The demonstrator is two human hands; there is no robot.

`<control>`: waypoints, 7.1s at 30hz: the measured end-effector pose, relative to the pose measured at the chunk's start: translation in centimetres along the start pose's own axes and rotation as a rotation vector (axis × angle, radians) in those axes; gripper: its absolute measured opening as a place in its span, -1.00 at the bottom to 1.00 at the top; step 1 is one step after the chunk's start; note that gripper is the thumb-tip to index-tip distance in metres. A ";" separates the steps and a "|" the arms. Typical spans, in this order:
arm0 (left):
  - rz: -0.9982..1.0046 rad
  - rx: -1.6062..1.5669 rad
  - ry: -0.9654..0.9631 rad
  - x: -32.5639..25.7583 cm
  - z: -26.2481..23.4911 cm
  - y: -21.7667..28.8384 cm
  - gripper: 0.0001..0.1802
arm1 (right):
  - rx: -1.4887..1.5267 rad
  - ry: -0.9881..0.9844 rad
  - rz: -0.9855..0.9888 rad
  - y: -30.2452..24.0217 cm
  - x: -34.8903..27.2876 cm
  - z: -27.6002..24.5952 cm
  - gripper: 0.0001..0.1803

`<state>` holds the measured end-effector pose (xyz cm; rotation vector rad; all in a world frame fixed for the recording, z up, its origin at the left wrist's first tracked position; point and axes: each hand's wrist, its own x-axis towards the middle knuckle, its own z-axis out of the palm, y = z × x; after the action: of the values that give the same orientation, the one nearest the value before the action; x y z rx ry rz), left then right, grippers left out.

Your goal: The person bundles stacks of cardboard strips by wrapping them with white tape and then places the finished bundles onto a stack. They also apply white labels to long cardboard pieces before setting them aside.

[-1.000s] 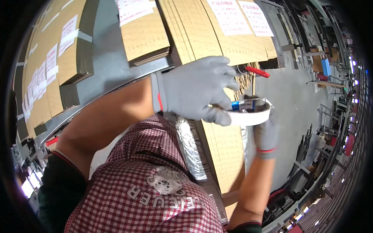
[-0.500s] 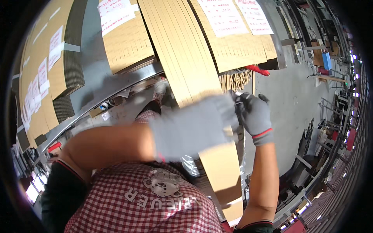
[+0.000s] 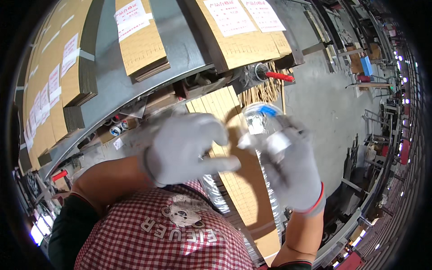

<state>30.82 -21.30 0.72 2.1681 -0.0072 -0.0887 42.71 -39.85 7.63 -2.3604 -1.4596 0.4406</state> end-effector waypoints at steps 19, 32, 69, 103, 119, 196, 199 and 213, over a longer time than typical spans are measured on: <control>-0.103 -1.514 -0.219 -1.0 12.8 -19.7 -0.57 | 0.830 -0.130 0.298 10.3 8.3 12.4 -0.72; -0.258 -1.049 -0.360 3.4 8.2 -18.9 -0.44 | -0.122 0.080 0.034 -1.2 5.5 10.7 -0.25; -0.102 -0.901 0.399 1.4 -4.8 -11.2 -0.26 | -0.431 0.176 -0.070 3.3 11.7 -0.3 -0.76; 0.354 0.554 -0.101 -15.6 -2.3 -1.7 -0.47 | 1.058 1.071 0.668 -14.9 -36.8 16.3 -0.39; 0.268 -0.383 -0.174 -33.0 11.4 -4.5 0.44 | 0.531 0.185 0.240 -17.8 -28.0 37.6 -0.26; 0.430 -1.021 -0.358 -36.0 9.7 6.3 -0.19 | 0.276 1.117 0.653 -31.8 -37.6 28.0 -0.19; 0.230 -0.875 -0.804 -35.6 17.0 3.0 -0.51 | 0.199 0.982 0.613 -34.0 -37.7 26.7 -0.17; 0.276 -1.601 0.531 -40.2 -15.5 -8.4 -0.08 | 0.903 -0.261 0.617 -30.3 -23.7 27.5 -0.01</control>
<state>-8.45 -2.22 4.91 0.5275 0.0515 0.4866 -3.31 -45.24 -1.87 -1.9379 -0.3700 1.2763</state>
